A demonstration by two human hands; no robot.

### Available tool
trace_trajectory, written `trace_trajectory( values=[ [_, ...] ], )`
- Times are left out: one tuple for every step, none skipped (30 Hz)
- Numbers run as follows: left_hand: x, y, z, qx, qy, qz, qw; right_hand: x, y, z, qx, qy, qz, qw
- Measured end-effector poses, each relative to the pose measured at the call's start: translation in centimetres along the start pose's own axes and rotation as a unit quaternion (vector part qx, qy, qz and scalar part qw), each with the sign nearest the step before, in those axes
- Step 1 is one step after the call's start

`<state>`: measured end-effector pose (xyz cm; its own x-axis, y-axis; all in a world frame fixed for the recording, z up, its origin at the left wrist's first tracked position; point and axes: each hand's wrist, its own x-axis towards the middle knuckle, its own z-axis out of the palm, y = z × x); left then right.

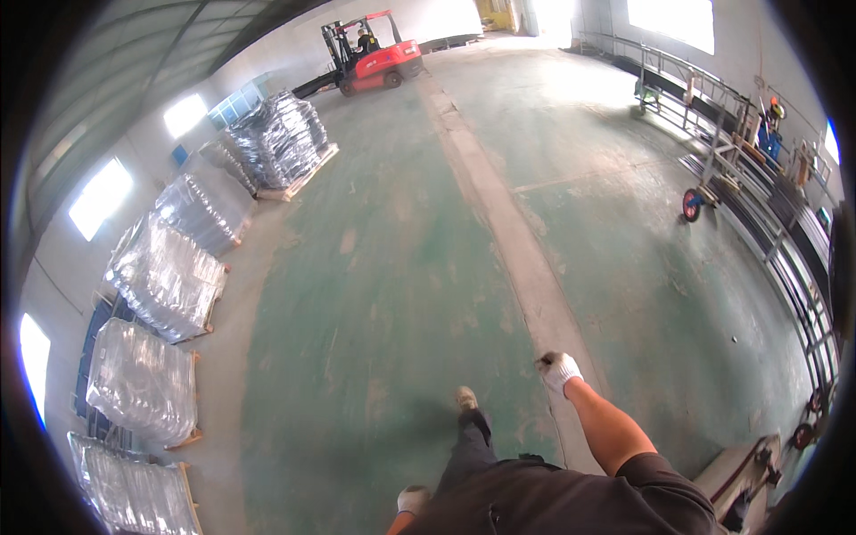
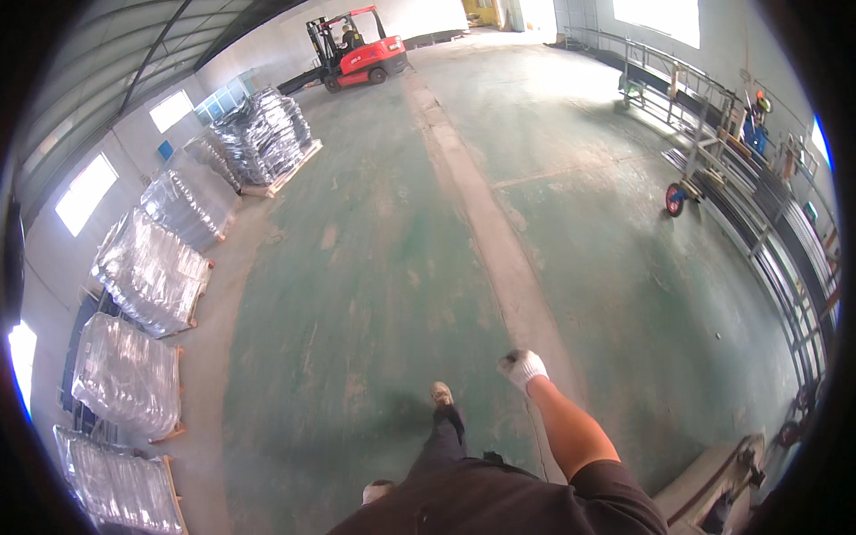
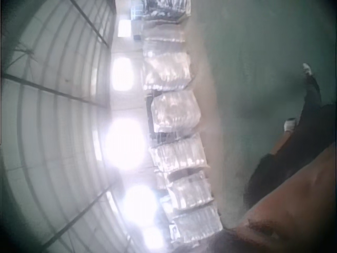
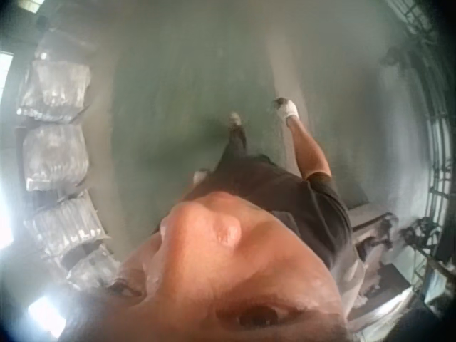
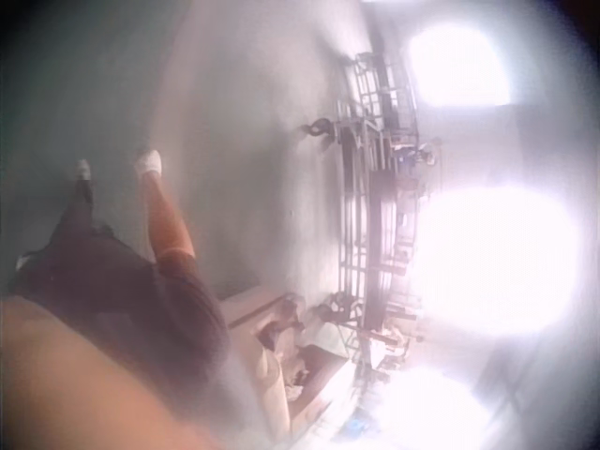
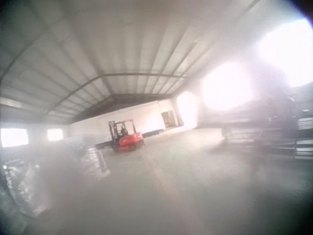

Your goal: The person picks up long metal rods from a stack, carries them to a bending machine, and bends them using the machine. The person then places the bent rods on a wooden crate and later handles a bundle of rods near a forklift.

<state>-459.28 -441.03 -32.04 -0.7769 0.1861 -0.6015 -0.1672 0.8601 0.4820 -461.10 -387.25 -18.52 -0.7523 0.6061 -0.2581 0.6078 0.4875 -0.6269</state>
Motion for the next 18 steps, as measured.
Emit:
trace_trajectory(
  values=[
    [2.4,1.5,-1.1,-0.013,-0.012,-0.045,0.999,4.1,-1.8,-0.9,0.012,-0.009,-0.027,1.000],
    [5.5,2.9,-3.7,-0.019,-0.021,-0.092,0.995,8.0,-4.0,-0.7,0.032,-0.019,-0.054,0.998],
    [9.5,4.8,-6.3,0.042,-0.023,-0.072,0.996,12.1,-3.9,0.1,0.020,0.000,-0.052,0.998],
    [12.9,6.5,-8.9,0.101,-0.021,-0.055,0.993,15.4,-2.9,1.0,0.008,0.017,-0.056,0.998],
    [17.1,9.2,-11.4,0.154,-0.017,-0.032,0.987,18.4,-2.0,1.8,-0.019,0.021,-0.017,0.999],
    [21.5,12.0,-13.9,0.206,-0.013,-0.009,0.978,20.6,-1.0,2.8,-0.046,0.026,0.022,0.998],
    [25.8,15.1,-15.4,0.259,-0.018,0.020,0.966,22.2,2.6,3.8,-0.109,0.035,0.048,0.992],
    [30.3,18.0,-18.0,0.343,-0.040,0.087,0.935,23.2,7.0,5.4,-0.240,-0.063,0.020,0.969],
    [34.6,20.6,-20.5,0.420,-0.049,0.154,0.893,24.2,10.9,6.9,-0.356,-0.153,-0.034,0.921],
    [39.8,23.2,-24.2,0.522,-0.082,0.255,0.810,23.3,11.9,8.0,-0.411,-0.242,-0.017,0.879],
    [44.6,26.0,-27.0,0.467,-0.009,0.214,0.858,23.0,12.4,8.1,-0.397,-0.331,-0.026,0.856],
    [48.0,34.3,-30.0,0.288,0.028,0.156,0.944,22.9,13.9,8.3,-0.369,-0.393,0.036,0.842],
    [50.8,42.2,-32.6,0.096,0.057,0.094,0.989,22.4,14.9,8.4,-0.335,-0.447,0.104,0.823],
    [54.6,43.1,-34.6,0.040,0.097,0.113,0.988,24.5,15.2,8.8,-0.328,-0.476,0.126,0.806],
    [59.4,44.1,-36.6,-0.015,0.136,0.134,0.981,28.4,14.9,9.6,-0.333,-0.469,0.126,0.808],
    [63.9,46.3,-38.0,-0.072,0.168,0.166,0.969,32.5,15.0,10.1,-0.335,-0.452,0.135,0.815],
    [67.0,48.3,-38.3,-0.084,0.158,0.135,0.975,35.9,15.2,10.5,-0.329,-0.437,0.154,0.823],
    [68.0,48.6,-39.5,-0.101,0.158,0.074,0.979,41.1,14.8,11.0,-0.333,-0.431,0.157,0.824]
  ],
)
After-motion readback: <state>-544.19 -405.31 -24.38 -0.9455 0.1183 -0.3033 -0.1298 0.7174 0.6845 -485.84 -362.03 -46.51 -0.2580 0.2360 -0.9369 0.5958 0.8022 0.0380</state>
